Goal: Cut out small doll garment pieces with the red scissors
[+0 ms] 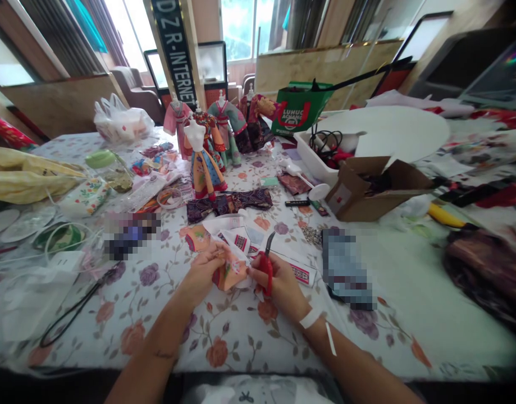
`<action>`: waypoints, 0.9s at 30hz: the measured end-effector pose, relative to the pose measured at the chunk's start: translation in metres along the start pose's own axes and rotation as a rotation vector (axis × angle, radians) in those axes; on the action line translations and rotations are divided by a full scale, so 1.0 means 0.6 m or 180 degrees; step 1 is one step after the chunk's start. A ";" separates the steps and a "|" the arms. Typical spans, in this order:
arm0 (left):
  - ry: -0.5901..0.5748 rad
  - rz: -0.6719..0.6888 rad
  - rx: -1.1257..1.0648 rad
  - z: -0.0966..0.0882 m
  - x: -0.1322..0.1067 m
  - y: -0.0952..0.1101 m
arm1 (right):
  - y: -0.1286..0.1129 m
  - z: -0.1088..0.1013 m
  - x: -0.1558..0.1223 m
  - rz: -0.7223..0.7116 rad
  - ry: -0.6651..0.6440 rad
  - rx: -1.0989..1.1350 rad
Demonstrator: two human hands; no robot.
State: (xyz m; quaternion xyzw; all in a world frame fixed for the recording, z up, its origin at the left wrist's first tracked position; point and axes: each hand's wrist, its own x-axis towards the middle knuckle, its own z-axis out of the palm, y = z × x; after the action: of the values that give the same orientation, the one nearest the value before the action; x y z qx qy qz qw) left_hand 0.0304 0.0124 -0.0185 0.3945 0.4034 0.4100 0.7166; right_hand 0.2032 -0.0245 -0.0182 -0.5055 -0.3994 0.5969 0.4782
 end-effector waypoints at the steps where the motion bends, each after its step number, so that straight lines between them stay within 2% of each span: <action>1: -0.0080 -0.0077 0.0024 0.000 -0.001 0.001 | 0.000 0.000 0.000 -0.0016 0.0001 -0.0057; 5: -0.0401 -0.0362 0.0202 -0.001 -0.005 0.003 | 0.001 0.000 -0.001 -0.0202 0.0004 -0.0263; 8: -0.0488 -0.0248 0.0341 -0.002 -0.006 -0.001 | 0.001 0.000 -0.001 -0.0265 0.0031 -0.0314; 14: -0.0054 -0.0091 0.0255 0.004 -0.006 -0.004 | 0.001 0.002 -0.003 -0.0104 -0.0061 -0.0215; 18: 0.0219 0.0186 0.0265 0.012 -0.011 0.003 | 0.001 0.006 -0.006 -0.0029 -0.0127 -0.0246; 22: 0.0084 0.0259 0.0298 0.018 -0.014 0.006 | 0.002 0.007 -0.006 -0.0066 -0.0155 -0.0274; 27: 0.0024 -0.0028 0.0280 0.013 -0.009 0.000 | 0.002 0.004 -0.003 -0.0185 -0.0128 -0.0283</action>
State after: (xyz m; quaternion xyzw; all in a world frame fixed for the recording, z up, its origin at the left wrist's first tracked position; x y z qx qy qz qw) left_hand 0.0355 0.0057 -0.0146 0.4223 0.4255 0.3903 0.6988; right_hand 0.2007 -0.0265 -0.0183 -0.5023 -0.4496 0.5744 0.4643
